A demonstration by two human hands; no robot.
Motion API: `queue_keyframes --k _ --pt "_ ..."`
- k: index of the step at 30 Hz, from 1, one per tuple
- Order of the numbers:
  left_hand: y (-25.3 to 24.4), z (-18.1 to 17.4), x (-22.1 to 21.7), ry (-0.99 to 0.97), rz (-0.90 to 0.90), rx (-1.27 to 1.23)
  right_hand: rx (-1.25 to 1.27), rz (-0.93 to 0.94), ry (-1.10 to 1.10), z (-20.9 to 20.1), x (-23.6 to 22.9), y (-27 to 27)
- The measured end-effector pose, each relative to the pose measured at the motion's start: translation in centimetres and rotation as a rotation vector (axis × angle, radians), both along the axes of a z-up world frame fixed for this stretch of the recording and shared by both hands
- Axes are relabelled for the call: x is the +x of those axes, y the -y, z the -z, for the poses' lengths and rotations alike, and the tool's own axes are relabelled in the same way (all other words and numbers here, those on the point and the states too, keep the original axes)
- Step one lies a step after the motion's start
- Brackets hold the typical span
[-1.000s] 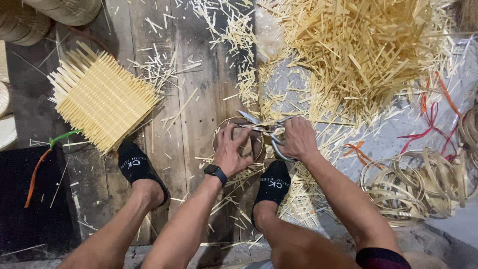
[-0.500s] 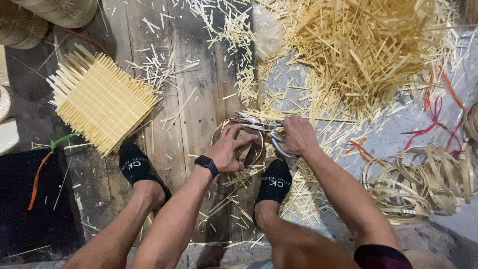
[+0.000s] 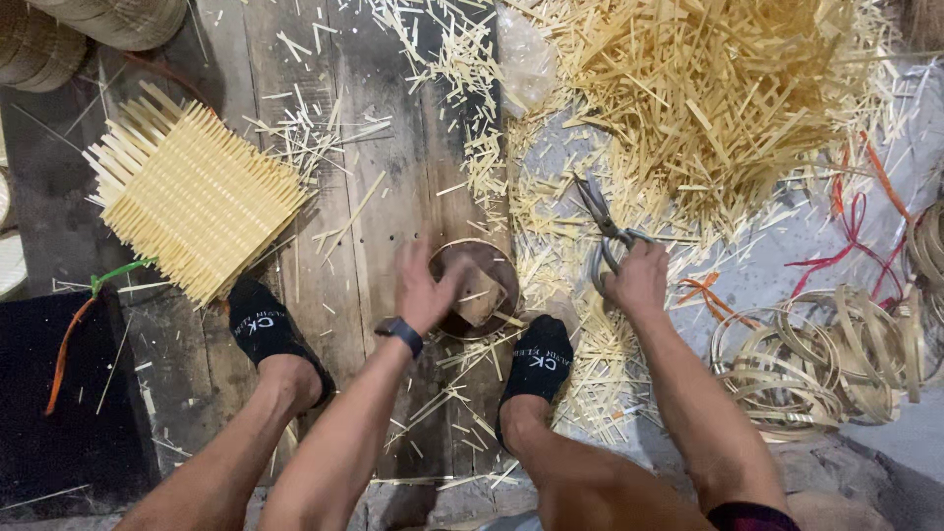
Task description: The person trims bamboo strips using scissors and attaches them to a circular bamboo frame to form the base of a basket.
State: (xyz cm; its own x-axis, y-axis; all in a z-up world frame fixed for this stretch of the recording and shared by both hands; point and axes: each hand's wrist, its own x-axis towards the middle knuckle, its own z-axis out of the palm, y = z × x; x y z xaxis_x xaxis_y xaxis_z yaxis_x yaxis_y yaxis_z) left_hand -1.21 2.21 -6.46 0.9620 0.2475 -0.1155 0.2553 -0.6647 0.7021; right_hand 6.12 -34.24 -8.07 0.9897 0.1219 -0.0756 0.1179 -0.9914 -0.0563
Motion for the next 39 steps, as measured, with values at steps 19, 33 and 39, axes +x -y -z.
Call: queue_keyframes --k 19,33,39 --pt "1.1 7.6 4.9 -0.291 -0.140 -0.141 1.079 0.438 -0.824 3.7 -0.8 -11.4" --pt "-3.1 6.0 -5.0 -0.455 -0.462 -0.588 1.288 0.639 -0.887 3.0 -4.8 -10.8" --pt "-2.3 3.9 -3.8 -0.503 -0.682 -0.642 1.251 0.663 -0.837 2.2 -4.6 -11.3"
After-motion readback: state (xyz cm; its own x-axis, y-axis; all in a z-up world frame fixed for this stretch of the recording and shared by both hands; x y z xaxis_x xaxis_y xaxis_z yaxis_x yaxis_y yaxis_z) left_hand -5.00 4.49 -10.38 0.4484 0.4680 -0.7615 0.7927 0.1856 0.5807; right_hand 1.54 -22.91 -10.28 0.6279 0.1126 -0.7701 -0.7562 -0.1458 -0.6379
